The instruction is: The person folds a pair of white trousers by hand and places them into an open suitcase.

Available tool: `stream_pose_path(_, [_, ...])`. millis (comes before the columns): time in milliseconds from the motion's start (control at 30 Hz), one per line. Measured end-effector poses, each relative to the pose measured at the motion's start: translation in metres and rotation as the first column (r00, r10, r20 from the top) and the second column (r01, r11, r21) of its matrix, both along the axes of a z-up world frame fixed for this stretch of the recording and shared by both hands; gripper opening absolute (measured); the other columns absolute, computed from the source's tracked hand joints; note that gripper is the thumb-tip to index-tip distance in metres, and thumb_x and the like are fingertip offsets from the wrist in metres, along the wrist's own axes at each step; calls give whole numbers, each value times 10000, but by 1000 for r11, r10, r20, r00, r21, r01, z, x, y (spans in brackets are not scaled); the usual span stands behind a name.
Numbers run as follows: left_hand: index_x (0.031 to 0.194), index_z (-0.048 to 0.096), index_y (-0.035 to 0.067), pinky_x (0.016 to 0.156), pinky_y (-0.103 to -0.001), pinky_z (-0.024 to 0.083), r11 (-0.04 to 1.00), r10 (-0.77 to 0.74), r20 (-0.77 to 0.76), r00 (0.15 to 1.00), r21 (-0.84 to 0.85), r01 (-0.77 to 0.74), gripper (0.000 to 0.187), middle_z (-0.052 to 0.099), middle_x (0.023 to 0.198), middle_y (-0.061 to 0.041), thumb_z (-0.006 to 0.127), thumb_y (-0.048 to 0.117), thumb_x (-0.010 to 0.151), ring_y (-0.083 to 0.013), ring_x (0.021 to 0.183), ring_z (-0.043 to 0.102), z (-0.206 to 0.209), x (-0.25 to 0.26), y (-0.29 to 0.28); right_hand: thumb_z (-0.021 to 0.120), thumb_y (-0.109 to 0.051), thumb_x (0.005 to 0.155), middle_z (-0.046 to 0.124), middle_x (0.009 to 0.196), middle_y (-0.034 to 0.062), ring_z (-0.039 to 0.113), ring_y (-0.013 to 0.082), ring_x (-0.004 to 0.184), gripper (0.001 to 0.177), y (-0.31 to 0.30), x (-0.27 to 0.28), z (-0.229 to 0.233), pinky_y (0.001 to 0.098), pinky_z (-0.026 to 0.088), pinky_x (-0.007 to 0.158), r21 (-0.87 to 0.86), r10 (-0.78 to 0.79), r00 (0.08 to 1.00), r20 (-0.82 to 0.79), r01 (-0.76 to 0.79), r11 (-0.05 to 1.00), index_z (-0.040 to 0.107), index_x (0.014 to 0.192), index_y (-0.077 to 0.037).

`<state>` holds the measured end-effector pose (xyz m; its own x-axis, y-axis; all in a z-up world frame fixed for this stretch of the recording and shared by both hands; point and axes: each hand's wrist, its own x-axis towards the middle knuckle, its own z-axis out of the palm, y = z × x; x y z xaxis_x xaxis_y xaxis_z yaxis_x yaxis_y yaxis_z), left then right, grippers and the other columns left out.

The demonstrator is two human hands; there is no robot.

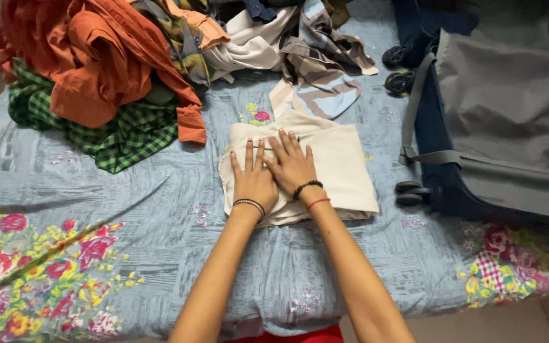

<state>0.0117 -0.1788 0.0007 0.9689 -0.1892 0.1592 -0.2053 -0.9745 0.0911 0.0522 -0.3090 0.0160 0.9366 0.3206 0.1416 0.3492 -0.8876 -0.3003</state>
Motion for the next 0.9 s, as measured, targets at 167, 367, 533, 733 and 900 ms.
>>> stream_pose_path(167, [1393, 598, 171, 1162, -745, -35, 987, 12, -6, 1000, -162, -13, 533, 196, 1699, -121, 508, 318, 889, -360, 1575, 50, 11, -5, -1, 384, -559, 1012, 174, 1715, 58, 113, 287, 1586, 722, -12, 9, -26, 636, 175, 1196, 138, -6, 997, -74, 16, 990, 292, 1612, -169])
stream_pose_path(367, [1457, 551, 229, 1146, -765, -34, 981, -5, 78, 997, -192, 20, 557, 214, 1685, -124, 479, 389, 929, -376, 1562, 65, -1, 0, -2, 387, -547, 1034, 172, 1717, 92, 113, 291, 1584, 719, -16, 17, -47, 628, 190, 1200, 195, -33, 998, -46, 42, 980, 285, 1615, -137])
stream_pose_path(533, [1520, 444, 292, 1122, -771, -33, 984, -9, 82, 997, -178, 24, 629, 214, 1670, -144, 458, 509, 930, -395, 1543, 61, -1, -2, -3, 515, -544, 988, 286, 1666, 170, 294, 352, 1527, 715, -41, 16, -37, 553, 367, 1167, 83, -26, 999, 38, 23, 996, 388, 1573, -152])
stream_pose_path(733, [1551, 378, 370, 1096, -804, -43, 991, 14, 6, 1000, -131, -13, 649, 234, 1657, -165, 440, 560, 933, -408, 1545, 54, 3, 0, -7, 737, -540, 793, 405, 1524, 264, 431, 460, 1328, 877, -145, -24, -15, 556, 433, 989, -123, -397, 914, 83, 405, 906, 443, 1494, -102])
stream_pose_path(900, [1552, 390, 319, 1094, -808, -65, 993, 46, -10, 999, -104, -47, 660, 235, 1658, -205, 439, 557, 939, -444, 1540, 62, 4, 3, -17, 780, -559, 830, 660, 1261, 268, 642, 362, 1128, 894, -201, -32, -29, 420, 517, 946, 154, -434, 860, -267, 483, 862, 526, 1418, 65])
